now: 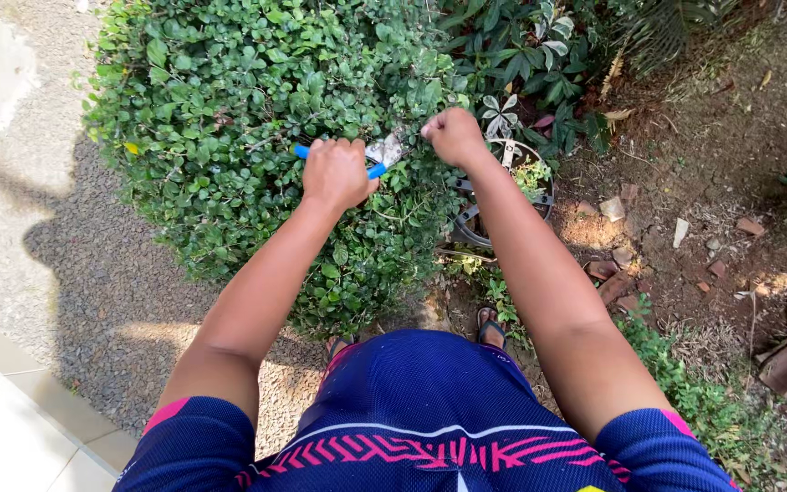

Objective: The person trims various garden bushes using shears, removing small branches and leaves by hand as they work.

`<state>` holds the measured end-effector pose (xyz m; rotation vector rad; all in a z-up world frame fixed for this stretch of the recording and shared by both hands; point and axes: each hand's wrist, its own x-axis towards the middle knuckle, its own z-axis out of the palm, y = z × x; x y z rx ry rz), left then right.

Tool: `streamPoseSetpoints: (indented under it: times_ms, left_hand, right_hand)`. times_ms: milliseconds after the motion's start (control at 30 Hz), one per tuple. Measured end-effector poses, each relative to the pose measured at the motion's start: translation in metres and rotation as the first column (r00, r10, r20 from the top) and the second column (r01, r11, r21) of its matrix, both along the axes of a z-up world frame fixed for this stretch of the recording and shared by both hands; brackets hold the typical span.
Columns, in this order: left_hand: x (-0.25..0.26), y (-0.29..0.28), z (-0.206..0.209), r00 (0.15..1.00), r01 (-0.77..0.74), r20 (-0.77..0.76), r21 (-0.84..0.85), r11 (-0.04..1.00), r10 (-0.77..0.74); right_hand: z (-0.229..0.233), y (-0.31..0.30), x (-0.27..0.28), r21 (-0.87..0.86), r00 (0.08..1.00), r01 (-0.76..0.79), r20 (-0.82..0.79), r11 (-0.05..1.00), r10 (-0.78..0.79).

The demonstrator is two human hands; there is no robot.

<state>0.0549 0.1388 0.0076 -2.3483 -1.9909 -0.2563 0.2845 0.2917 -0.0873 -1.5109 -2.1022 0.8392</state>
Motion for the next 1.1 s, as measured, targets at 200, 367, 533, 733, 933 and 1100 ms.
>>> streamPoseSetpoints:
  times_ms: [200,367,533,733,933,1100]
  left_hand:
    - [-0.005,-0.007,0.005,0.996,-0.073,0.047,-0.154,0.985,0.081]
    - [-0.015,-0.036,0.01,0.991,-0.025,0.133,0.142,0.99,0.006]
    - [-0.033,-0.071,0.027,0.959,-0.05,0.278,0.377,0.925,-0.062]
    - [-0.045,-0.115,0.025,0.891,-0.227,0.447,0.294,0.928,0.076]
    - [-0.056,-0.145,0.012,0.85,-0.374,0.462,0.193,0.907,0.252]
    - [-0.056,-0.165,0.008,0.877,-0.321,0.447,0.269,0.908,0.178]
  right_hand:
    - [-0.006,-0.003,0.001,-0.055,0.999,-0.031,0.004,0.998,0.031]
    - [0.011,-0.021,0.015,-0.177,0.967,-0.096,-0.252,0.98,0.05]
    - [0.052,-0.035,0.038,-0.414,0.806,-0.209,-0.586,0.886,-0.084]
    - [0.065,-0.052,0.056,-0.218,-0.347,-0.656,-0.764,0.723,-0.545]
    - [0.086,-0.114,-0.006,0.058,0.799,-0.185,-0.572,0.981,0.185]
    - [0.089,-0.153,-0.037,0.592,0.811,-0.469,-0.004,0.655,0.585]
